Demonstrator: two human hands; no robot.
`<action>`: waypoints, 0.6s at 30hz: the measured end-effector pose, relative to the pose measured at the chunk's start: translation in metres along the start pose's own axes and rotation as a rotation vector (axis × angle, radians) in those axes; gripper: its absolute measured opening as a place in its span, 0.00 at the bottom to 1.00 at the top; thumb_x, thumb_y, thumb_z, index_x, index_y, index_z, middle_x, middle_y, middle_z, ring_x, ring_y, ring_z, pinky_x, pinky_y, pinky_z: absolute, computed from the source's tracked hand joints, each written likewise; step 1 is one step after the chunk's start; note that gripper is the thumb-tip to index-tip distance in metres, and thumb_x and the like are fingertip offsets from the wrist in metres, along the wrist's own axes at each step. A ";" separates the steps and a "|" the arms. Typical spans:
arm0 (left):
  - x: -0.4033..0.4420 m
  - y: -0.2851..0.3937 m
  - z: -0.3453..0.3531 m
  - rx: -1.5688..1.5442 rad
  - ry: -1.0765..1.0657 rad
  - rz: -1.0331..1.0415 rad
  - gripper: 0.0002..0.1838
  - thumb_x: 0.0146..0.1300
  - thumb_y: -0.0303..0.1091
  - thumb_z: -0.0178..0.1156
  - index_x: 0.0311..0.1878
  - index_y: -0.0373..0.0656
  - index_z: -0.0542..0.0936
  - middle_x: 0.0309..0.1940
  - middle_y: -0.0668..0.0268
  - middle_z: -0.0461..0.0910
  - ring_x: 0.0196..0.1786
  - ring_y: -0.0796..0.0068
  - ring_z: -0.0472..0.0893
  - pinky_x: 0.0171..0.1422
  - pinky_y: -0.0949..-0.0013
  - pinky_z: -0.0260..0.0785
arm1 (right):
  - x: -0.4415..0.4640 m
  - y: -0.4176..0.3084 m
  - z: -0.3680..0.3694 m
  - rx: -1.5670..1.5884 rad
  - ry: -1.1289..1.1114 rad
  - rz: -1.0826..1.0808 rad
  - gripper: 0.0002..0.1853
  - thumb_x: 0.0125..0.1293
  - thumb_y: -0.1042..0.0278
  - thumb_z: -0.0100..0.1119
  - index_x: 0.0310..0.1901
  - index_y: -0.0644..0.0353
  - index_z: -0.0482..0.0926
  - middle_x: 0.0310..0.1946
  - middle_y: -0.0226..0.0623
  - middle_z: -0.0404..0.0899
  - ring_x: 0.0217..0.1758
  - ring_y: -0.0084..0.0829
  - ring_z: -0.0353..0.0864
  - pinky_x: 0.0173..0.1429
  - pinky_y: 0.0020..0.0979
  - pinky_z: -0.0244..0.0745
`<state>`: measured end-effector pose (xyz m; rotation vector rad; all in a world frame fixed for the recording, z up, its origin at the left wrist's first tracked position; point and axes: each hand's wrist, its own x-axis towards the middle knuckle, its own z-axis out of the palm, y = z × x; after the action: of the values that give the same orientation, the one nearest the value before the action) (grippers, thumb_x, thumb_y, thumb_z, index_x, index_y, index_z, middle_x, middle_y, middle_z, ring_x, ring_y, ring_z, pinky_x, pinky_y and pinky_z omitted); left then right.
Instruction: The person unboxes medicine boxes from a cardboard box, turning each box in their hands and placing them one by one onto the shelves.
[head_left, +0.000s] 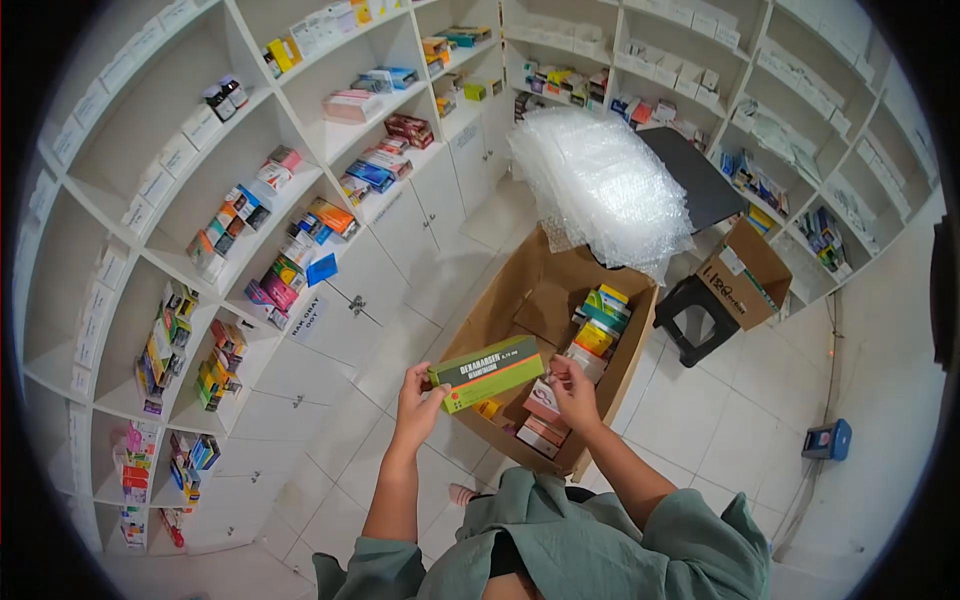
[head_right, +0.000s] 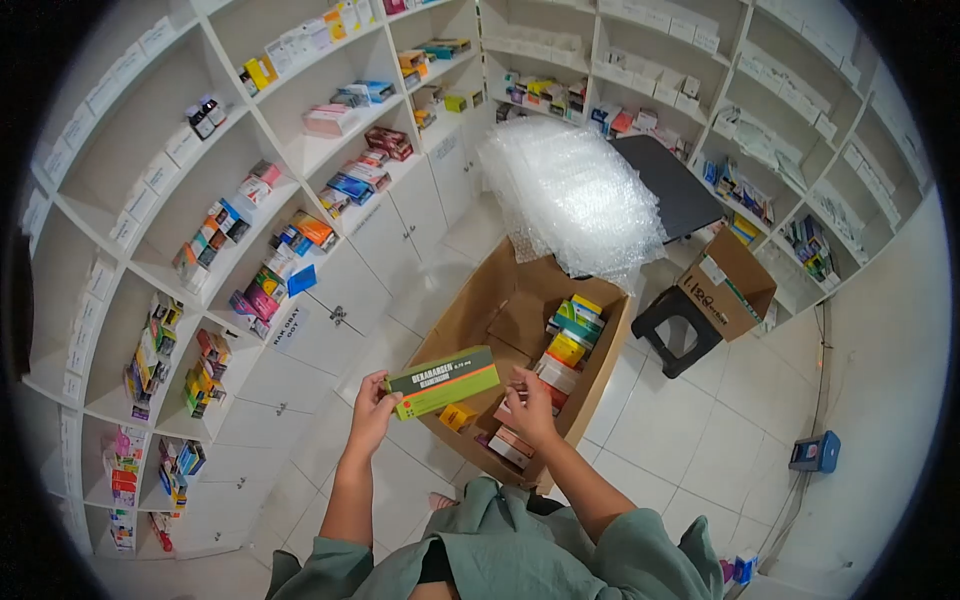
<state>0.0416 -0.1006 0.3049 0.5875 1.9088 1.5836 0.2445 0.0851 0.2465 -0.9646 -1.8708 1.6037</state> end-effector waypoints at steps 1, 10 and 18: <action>-0.008 0.010 -0.004 -0.036 -0.005 -0.005 0.27 0.57 0.27 0.60 0.59 0.34 0.64 0.45 0.60 0.75 0.47 0.72 0.74 0.54 0.68 0.67 | -0.002 -0.010 -0.003 0.059 0.026 -0.033 0.18 0.67 0.73 0.53 0.58 0.64 0.69 0.47 0.34 0.76 0.44 0.22 0.75 0.50 0.26 0.73; -0.074 0.074 -0.034 -0.202 -0.031 0.078 0.26 0.60 0.25 0.54 0.62 0.36 0.63 0.44 0.63 0.73 0.47 0.76 0.71 0.55 0.72 0.63 | -0.043 -0.119 0.008 0.430 -0.232 -0.119 0.24 0.69 0.68 0.52 0.64 0.64 0.62 0.51 0.37 0.73 0.50 0.24 0.73 0.55 0.28 0.70; -0.114 0.104 -0.055 -0.142 0.035 0.231 0.25 0.62 0.25 0.51 0.64 0.36 0.62 0.41 0.67 0.71 0.45 0.79 0.69 0.53 0.75 0.61 | -0.083 -0.164 0.021 0.486 -0.285 -0.133 0.26 0.65 0.73 0.57 0.64 0.64 0.61 0.50 0.37 0.73 0.53 0.25 0.72 0.57 0.28 0.69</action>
<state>0.0847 -0.1952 0.4316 0.7442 1.7856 1.8679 0.2487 -0.0027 0.4100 -0.4126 -1.5526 2.0586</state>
